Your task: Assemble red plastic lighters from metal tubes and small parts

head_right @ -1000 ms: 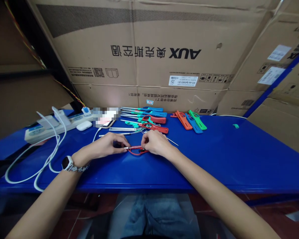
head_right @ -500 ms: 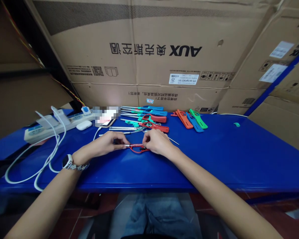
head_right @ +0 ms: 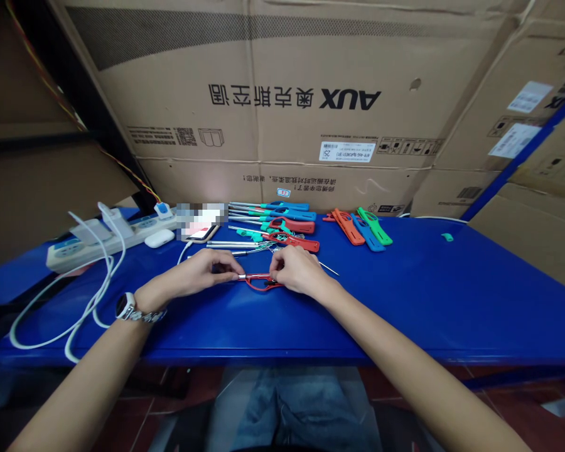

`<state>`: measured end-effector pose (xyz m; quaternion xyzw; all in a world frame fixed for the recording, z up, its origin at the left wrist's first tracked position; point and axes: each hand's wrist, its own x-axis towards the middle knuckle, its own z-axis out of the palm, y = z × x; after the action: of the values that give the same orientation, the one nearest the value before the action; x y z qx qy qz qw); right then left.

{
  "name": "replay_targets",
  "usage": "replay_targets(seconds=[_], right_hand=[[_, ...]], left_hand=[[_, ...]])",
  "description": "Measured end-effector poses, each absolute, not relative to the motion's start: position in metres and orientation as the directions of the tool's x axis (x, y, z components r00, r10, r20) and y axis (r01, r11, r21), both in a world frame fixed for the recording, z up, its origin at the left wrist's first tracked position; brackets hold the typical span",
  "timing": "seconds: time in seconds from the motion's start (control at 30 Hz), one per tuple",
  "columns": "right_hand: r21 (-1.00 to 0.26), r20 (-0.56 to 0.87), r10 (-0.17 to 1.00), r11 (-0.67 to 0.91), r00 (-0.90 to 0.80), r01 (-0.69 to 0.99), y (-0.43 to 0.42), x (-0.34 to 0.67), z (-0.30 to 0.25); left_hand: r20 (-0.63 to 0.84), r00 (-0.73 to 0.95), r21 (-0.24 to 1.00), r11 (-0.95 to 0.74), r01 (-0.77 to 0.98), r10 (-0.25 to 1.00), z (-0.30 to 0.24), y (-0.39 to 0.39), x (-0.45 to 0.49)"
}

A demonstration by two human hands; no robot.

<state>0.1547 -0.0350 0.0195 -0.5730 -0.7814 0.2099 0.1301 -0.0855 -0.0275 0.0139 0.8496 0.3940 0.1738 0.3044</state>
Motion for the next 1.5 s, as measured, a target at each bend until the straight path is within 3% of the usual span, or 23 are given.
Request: replay_targets(seconds=[0.63, 0.97, 1.23, 1.5], right_hand=[[-0.498, -0.015, 0.955, 0.251, -0.298, 0.830, -0.033, 0.157, 0.014], [-0.653, 0.145, 0.932, 0.343, -0.333, 0.675, -0.020, 0.182, 0.012], [-0.501, 0.195, 0.958, 0.282, -0.211, 0.818, -0.023, 0.195, 0.022], [-0.320, 0.206, 0.926, 0.369, -0.316, 0.873, -0.021, 0.171, 0.023]], left_hand=[[0.123, 0.634, 0.620, -0.558, 0.552, 0.764, 0.005, -0.024, -0.077], [0.115, 0.600, 0.682, -0.502, 0.532, 0.792, 0.003, -0.013, -0.070], [0.191, 0.628, 0.539, -0.615, 0.575, 0.754, 0.022, -0.007, -0.062], [0.248, 0.546, 0.375, -0.598, 0.708, 0.801, 0.012, 0.029, -0.069]])
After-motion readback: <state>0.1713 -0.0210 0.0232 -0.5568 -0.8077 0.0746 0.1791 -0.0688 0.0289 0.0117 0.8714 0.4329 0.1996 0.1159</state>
